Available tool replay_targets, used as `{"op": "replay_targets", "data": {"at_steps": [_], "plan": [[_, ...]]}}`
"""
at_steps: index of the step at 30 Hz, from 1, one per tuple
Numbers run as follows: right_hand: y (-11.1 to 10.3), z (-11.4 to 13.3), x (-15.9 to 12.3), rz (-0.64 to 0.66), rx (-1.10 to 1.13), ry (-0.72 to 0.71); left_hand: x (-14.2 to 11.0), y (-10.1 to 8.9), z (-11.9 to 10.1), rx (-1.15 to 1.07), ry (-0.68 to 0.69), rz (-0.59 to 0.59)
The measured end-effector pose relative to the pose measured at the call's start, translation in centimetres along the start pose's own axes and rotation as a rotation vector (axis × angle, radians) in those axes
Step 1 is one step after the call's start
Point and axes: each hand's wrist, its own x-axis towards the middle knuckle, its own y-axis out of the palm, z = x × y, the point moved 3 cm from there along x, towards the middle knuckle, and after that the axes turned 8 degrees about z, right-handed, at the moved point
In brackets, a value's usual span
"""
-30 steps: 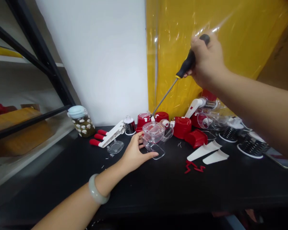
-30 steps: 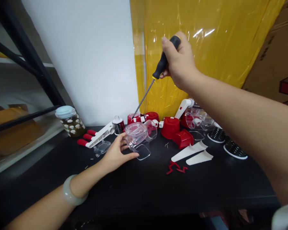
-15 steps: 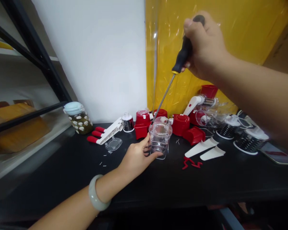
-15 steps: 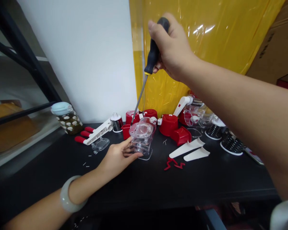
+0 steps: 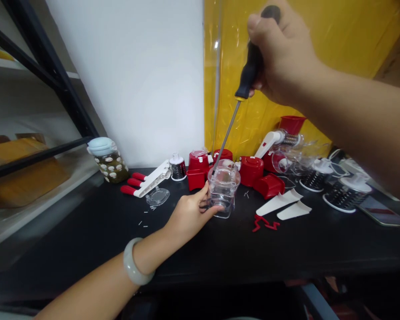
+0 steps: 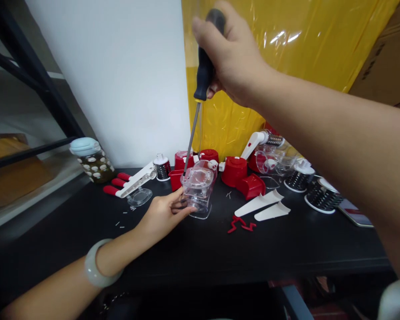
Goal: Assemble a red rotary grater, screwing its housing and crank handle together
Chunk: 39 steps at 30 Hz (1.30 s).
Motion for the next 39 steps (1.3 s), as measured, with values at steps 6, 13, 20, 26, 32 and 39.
{"op": "replay_targets", "data": {"at_steps": [6, 13, 20, 26, 32, 39], "plan": [[0.3, 0.1, 0.0, 0.032, -0.044, 0.021, 0.0, 0.1, 0.4, 0.031, 0.022, 0.008], [1.2, 0.3, 0.0, 0.105, -0.066, -0.027, 0.1, 0.1, 0.4, 0.03, 0.025, 0.013], [2.2, 0.2, -0.2, 0.17, -0.059, -0.035, 0.0, 0.1, 0.4, 0.019, 0.031, 0.02], [2.3, 0.5, -0.2, 0.173, -0.097, -0.027, 0.0, 0.1, 0.3, 0.021, 0.028, 0.019], [2.3, 0.6, -0.1, 0.183, -0.109, -0.045, 0.1, 0.1, 0.4, 0.014, 0.024, 0.019], [2.6, 0.7, 0.0, 0.172, -0.121, -0.031, 0.1, 0.1, 0.2, 0.008, 0.022, 0.021]]}}
